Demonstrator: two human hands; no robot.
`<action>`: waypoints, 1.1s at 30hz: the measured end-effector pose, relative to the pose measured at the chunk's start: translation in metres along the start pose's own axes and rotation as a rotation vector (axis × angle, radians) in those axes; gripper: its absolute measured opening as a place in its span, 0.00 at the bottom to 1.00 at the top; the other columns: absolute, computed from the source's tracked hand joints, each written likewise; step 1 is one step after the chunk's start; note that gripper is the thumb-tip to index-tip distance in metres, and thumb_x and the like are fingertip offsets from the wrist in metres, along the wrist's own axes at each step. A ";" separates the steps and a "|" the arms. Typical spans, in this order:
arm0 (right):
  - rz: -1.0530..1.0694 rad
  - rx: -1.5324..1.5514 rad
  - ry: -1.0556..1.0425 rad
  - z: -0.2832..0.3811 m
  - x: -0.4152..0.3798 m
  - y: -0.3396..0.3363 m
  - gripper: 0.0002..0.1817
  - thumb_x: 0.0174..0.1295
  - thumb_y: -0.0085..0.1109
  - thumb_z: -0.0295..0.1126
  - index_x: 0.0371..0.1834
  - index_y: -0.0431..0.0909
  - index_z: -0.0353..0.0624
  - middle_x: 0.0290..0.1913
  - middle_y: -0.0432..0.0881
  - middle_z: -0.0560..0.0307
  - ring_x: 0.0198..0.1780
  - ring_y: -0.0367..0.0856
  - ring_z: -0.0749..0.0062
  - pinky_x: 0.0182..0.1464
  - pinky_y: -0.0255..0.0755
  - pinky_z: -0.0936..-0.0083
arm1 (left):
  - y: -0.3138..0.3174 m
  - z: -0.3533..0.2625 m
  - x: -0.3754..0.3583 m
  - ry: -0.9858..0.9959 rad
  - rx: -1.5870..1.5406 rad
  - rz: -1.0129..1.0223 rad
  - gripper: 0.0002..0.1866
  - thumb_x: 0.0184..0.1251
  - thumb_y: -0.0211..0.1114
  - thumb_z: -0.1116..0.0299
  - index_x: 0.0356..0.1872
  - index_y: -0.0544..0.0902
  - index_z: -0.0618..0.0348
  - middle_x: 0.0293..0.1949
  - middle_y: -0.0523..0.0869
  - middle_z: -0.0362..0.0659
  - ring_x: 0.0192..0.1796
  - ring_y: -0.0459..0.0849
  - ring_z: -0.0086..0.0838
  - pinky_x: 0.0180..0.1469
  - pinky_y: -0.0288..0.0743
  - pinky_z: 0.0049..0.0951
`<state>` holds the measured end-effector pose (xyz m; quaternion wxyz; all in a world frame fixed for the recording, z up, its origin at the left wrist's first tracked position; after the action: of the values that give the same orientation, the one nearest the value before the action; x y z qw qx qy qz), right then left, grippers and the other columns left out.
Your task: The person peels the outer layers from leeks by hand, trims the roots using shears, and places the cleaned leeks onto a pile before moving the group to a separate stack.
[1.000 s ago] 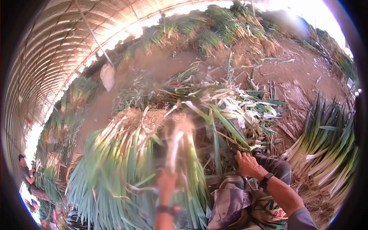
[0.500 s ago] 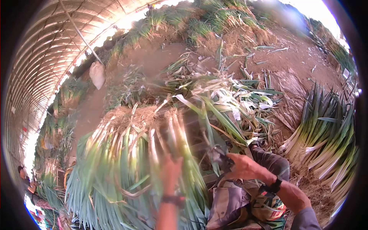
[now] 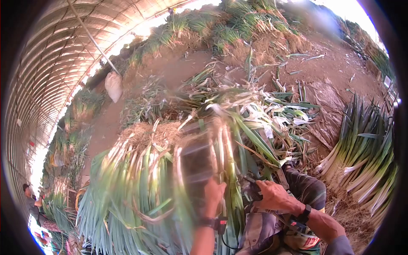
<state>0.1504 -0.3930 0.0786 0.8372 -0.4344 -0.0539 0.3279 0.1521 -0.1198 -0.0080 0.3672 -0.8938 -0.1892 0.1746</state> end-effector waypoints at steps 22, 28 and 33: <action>0.100 0.020 -0.042 0.001 -0.017 -0.026 0.42 0.51 0.74 0.49 0.62 0.75 0.27 0.45 0.85 0.36 0.49 0.85 0.40 0.52 0.78 0.56 | 0.016 -0.020 -0.062 0.543 0.370 -0.146 0.31 0.65 0.64 0.53 0.66 0.77 0.58 0.64 0.78 0.45 0.69 0.70 0.43 0.73 0.60 0.49; 0.191 -0.024 -0.066 0.011 -0.016 -0.027 0.37 0.51 0.73 0.49 0.57 0.78 0.30 0.45 0.85 0.38 0.48 0.84 0.40 0.51 0.78 0.53 | -0.007 0.005 -0.045 0.661 0.450 -0.210 0.28 0.51 0.65 0.76 0.59 0.80 0.60 0.64 0.78 0.43 0.69 0.71 0.42 0.72 0.62 0.48; 0.143 -0.054 -0.165 0.021 -0.010 -0.021 0.33 0.51 0.73 0.49 0.51 0.78 0.32 0.42 0.84 0.40 0.47 0.84 0.39 0.49 0.78 0.53 | -0.002 -0.002 -0.054 0.688 0.698 -0.098 0.19 0.56 0.65 0.70 0.50 0.83 0.65 0.55 0.80 0.45 0.64 0.72 0.44 0.64 0.64 0.53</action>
<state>0.1455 -0.3930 0.1089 0.7924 -0.4311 -0.1003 0.4197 0.1063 -0.1447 0.0045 0.6937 -0.7134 -0.0292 -0.0951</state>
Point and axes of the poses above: each hand's wrist, its own x-axis towards the middle knuckle, its own y-axis out of the palm, z = x × y, the point moved 3 cm from there along x, towards the middle knuckle
